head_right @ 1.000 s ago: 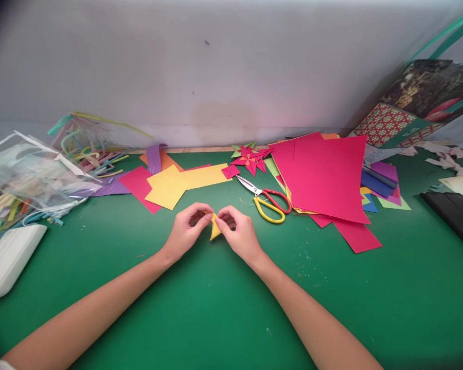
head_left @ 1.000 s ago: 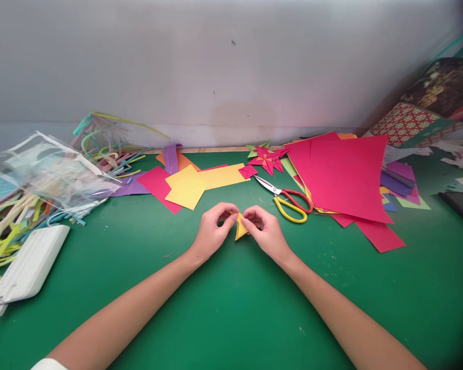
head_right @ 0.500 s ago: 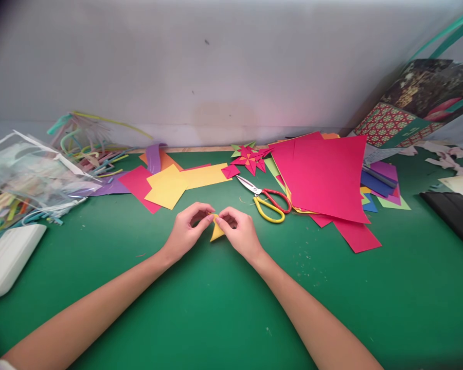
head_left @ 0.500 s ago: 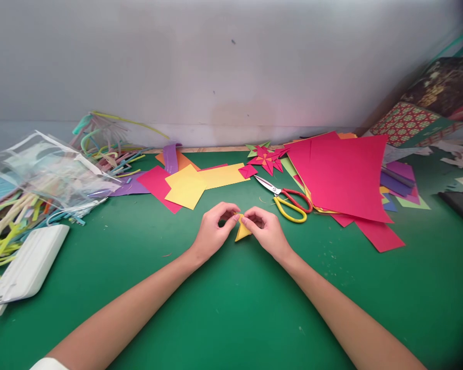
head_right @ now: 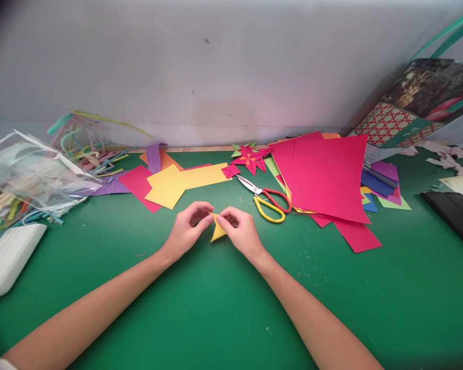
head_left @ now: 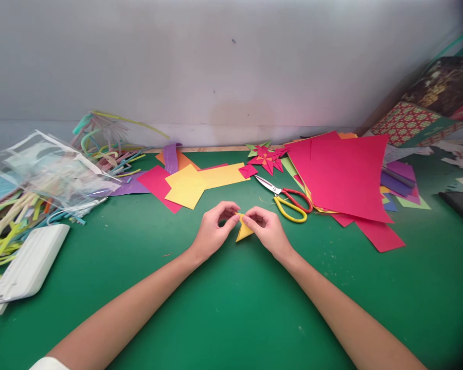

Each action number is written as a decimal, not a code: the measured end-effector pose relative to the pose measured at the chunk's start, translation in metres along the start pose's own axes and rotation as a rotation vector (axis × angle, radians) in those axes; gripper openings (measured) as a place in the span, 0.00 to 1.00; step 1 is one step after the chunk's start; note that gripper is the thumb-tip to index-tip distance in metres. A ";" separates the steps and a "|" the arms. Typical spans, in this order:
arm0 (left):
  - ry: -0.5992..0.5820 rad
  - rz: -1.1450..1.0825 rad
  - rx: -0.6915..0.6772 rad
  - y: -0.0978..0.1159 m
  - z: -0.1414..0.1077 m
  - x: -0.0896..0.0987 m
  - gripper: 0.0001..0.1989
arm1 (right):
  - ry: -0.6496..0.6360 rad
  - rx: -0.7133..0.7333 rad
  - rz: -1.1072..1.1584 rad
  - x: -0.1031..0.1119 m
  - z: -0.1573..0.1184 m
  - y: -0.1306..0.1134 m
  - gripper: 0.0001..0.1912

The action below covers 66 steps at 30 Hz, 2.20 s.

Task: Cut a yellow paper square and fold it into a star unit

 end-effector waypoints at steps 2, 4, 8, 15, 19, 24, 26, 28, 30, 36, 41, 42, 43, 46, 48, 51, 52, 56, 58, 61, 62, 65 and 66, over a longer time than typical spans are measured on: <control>-0.016 -0.026 0.015 0.000 0.000 0.000 0.09 | 0.002 -0.002 0.004 0.000 0.000 0.000 0.13; -0.031 -0.032 0.024 -0.001 0.000 -0.001 0.09 | 0.000 0.001 0.004 0.000 0.000 0.000 0.14; -0.030 -0.003 0.024 -0.002 0.000 0.000 0.07 | -0.007 -0.001 -0.004 0.000 0.000 -0.001 0.14; -0.027 -0.001 0.006 -0.004 0.001 0.000 0.06 | -0.013 0.011 0.006 -0.001 -0.001 -0.002 0.11; -0.023 0.003 -0.006 -0.004 0.001 0.000 0.06 | -0.016 0.015 -0.003 -0.001 -0.001 -0.004 0.10; -0.042 0.005 -0.026 -0.003 0.000 -0.001 0.06 | -0.022 0.016 -0.003 0.000 0.000 -0.003 0.10; -0.045 0.009 -0.027 -0.002 0.000 -0.001 0.05 | -0.020 0.009 0.007 0.000 0.000 -0.002 0.10; -0.040 -0.007 -0.018 -0.002 0.000 -0.001 0.07 | -0.012 0.000 0.014 0.000 0.000 -0.002 0.10; -0.036 -0.035 -0.005 -0.002 0.000 -0.001 0.10 | -0.003 -0.008 0.018 0.001 0.000 -0.001 0.11; -0.031 -0.023 0.004 -0.002 0.001 -0.001 0.09 | -0.003 -0.015 0.028 0.001 0.000 0.000 0.11; -0.016 -0.004 -0.010 -0.002 0.000 0.001 0.07 | -0.013 -0.009 0.023 0.001 0.000 -0.002 0.09; -0.014 -0.005 -0.015 -0.002 0.000 0.001 0.08 | -0.026 -0.011 0.009 0.001 0.000 -0.003 0.09; -0.013 -0.010 -0.021 -0.002 0.000 0.001 0.09 | -0.047 -0.015 -0.013 0.002 0.000 -0.004 0.09; -0.022 -0.032 -0.031 -0.001 -0.002 0.001 0.11 | -0.151 -0.019 -0.108 0.003 0.000 -0.010 0.10; -0.033 -0.031 -0.028 0.000 -0.003 0.001 0.12 | -0.215 -0.012 -0.160 0.004 0.001 -0.013 0.10; -0.041 -0.050 -0.013 -0.001 -0.002 0.000 0.13 | -0.228 -0.018 -0.153 0.006 0.001 -0.015 0.11; -0.034 -0.081 -0.004 -0.002 -0.001 0.000 0.13 | -0.202 -0.026 -0.120 0.007 0.002 -0.014 0.11; 0.048 -0.302 0.036 -0.007 0.006 0.005 0.17 | 0.057 -0.099 0.115 0.012 0.004 -0.009 0.12; 0.059 -0.338 0.063 -0.007 0.009 0.006 0.17 | 0.238 -0.132 0.258 0.014 0.004 -0.007 0.13; 0.001 -0.175 0.111 -0.002 0.008 -0.001 0.15 | 0.413 -0.136 0.419 0.010 0.001 -0.006 0.12; -0.015 -0.100 0.120 0.001 0.007 -0.005 0.15 | 0.434 -0.130 0.447 0.007 -0.001 -0.006 0.12; -0.045 -0.013 0.151 0.007 0.002 -0.015 0.15 | 0.448 -0.099 0.475 -0.003 -0.005 -0.008 0.12; -0.042 -0.023 0.164 0.007 0.001 -0.018 0.15 | 0.445 -0.085 0.465 -0.006 -0.006 -0.008 0.11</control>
Point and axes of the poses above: each hand's wrist, its own z-axis towards the middle knuckle, its own x-axis out of the back of the hand, y = z × x, the point moved 3 cm from there along z, towards the middle knuckle, and after that the axes turned 7 degrees about x, right-handed, at the moved point
